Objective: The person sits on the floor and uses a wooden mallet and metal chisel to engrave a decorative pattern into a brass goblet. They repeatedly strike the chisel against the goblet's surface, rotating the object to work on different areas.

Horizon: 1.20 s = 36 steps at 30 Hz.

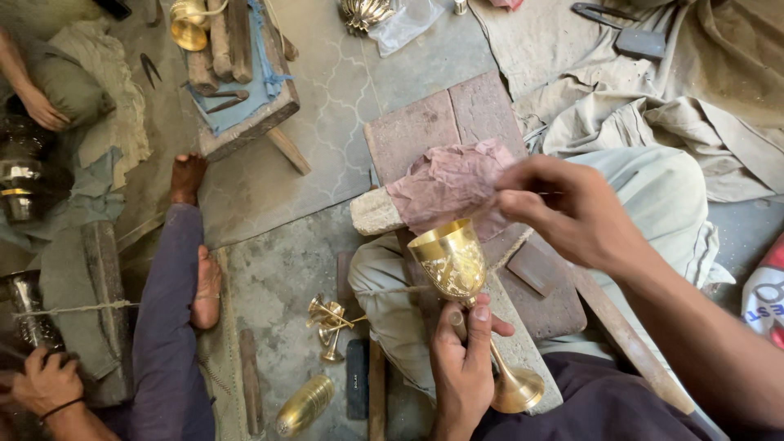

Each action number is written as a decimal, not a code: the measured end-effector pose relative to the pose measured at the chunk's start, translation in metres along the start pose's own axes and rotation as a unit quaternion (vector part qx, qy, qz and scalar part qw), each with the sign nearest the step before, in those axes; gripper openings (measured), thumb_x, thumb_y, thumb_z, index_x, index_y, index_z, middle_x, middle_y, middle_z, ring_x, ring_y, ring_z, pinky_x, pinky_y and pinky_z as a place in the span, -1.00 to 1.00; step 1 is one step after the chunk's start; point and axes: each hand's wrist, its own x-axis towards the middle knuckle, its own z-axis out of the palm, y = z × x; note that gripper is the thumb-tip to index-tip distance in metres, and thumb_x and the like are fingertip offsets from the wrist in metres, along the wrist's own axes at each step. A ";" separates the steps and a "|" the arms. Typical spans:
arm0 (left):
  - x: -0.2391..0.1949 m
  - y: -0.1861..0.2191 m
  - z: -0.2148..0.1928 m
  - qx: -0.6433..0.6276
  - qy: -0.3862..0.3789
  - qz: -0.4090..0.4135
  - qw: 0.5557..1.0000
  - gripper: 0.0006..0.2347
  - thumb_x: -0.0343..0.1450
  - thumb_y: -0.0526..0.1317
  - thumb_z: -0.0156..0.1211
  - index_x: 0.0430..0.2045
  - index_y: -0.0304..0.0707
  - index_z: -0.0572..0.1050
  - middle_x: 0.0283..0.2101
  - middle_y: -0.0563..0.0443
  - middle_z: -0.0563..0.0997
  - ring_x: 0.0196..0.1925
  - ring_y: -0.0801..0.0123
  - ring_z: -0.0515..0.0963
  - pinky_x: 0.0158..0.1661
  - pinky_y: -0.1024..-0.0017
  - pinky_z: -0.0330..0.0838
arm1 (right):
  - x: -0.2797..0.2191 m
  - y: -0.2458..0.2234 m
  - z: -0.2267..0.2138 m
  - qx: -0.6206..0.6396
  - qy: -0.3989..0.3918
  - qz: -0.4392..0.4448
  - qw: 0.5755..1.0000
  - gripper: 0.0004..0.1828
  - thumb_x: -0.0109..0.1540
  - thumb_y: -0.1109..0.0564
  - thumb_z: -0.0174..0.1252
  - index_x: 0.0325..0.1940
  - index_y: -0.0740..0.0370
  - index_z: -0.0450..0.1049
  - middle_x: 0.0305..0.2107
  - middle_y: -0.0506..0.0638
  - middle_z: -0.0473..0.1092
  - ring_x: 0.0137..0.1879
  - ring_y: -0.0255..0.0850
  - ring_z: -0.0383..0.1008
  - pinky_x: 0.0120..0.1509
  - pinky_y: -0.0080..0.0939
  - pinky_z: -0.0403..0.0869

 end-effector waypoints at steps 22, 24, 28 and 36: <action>-0.010 -0.003 0.003 0.203 0.072 0.054 0.975 -0.76 0.38 -0.19 0.25 -0.18 -0.35 0.47 -0.39 -0.26 0.63 -0.33 -0.09 0.71 -0.33 0.13 0.52 | -0.085 -0.020 0.067 -0.206 -0.032 -0.032 0.978 -0.56 0.12 -0.16 0.35 -0.18 0.26 0.61 -0.55 0.11 0.56 -0.47 0.04 0.62 -0.42 -0.11 0.56; -0.011 -0.002 0.004 0.225 0.081 0.058 0.969 -0.77 0.36 -0.20 0.28 -0.22 -0.33 0.47 -0.41 -0.25 0.65 -0.33 -0.14 0.71 -0.34 0.10 0.51 | -0.084 -0.020 0.063 -0.175 -0.053 -0.007 0.983 -0.62 0.13 -0.10 0.33 -0.14 0.20 0.65 -0.56 0.09 0.57 -0.47 -0.02 0.64 -0.41 -0.15 0.58; -0.013 0.003 0.004 0.258 0.098 0.083 0.957 -0.75 0.33 -0.21 0.33 -0.20 -0.30 0.47 -0.41 -0.23 0.68 -0.32 -0.14 0.72 -0.33 0.11 0.52 | -0.084 -0.024 0.054 -0.114 -0.097 0.071 0.986 -0.63 0.15 -0.10 0.38 -0.09 0.17 0.66 -0.52 0.00 0.61 -0.48 -0.15 0.67 -0.39 -0.23 0.58; -0.015 0.011 0.010 0.217 0.088 0.104 0.967 -0.71 0.34 -0.25 0.36 -0.16 -0.38 0.44 -0.52 -0.10 0.65 -0.49 0.22 0.69 -0.45 0.30 0.49 | -0.091 -0.009 0.051 -0.038 -0.048 0.002 0.998 -0.78 0.13 0.08 0.34 -0.23 0.25 0.65 -0.52 0.00 0.60 -0.48 -0.24 0.62 -0.37 -0.27 0.55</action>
